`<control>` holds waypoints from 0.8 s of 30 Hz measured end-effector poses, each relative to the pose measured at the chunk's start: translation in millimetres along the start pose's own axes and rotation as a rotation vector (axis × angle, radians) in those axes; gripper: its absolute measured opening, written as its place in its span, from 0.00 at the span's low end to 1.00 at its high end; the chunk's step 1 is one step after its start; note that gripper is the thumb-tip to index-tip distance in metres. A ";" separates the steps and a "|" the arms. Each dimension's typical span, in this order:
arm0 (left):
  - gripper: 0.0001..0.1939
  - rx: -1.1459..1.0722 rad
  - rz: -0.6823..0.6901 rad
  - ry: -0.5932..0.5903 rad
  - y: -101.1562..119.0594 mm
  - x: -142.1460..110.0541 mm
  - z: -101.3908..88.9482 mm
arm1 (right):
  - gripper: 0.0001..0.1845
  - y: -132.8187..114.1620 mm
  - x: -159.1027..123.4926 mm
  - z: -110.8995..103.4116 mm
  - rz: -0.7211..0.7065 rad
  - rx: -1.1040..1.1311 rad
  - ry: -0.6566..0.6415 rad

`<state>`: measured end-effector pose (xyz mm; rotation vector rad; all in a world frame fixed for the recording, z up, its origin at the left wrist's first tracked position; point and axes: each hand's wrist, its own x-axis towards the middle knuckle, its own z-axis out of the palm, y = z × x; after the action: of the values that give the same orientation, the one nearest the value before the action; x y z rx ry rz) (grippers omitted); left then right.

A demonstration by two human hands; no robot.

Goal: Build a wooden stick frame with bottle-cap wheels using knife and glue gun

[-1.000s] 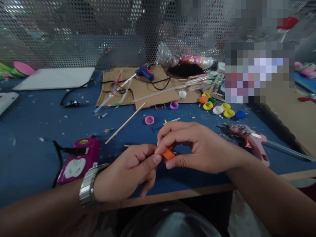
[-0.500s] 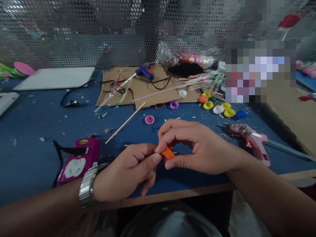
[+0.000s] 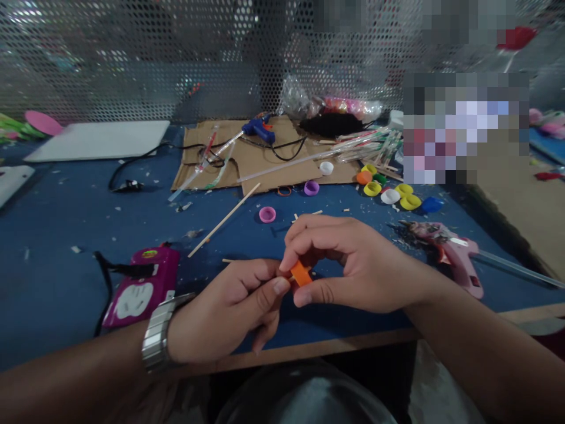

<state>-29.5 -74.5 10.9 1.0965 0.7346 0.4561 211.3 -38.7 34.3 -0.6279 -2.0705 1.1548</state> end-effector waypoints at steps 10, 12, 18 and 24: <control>0.29 -0.002 -0.018 0.005 6.2 -0.3 1.0 | 0.11 -1.4 -0.2 -2.8 -0.014 -0.025 -0.032; 0.29 0.005 -0.026 0.003 4.2 -0.5 0.3 | 0.12 -1.3 0.0 -2.2 -0.009 -0.009 -0.019; 0.30 0.047 -0.036 0.001 2.3 -2.1 -0.1 | 0.13 -0.3 -1.0 -1.0 0.035 0.067 -0.004; 0.33 0.153 -0.011 0.031 8.4 -3.4 1.0 | 0.15 1.1 -2.0 0.5 0.086 0.129 -0.008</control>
<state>-30.9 -74.0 19.9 1.2295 0.8131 0.4135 212.3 -39.9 32.4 -0.6561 -1.9735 1.3302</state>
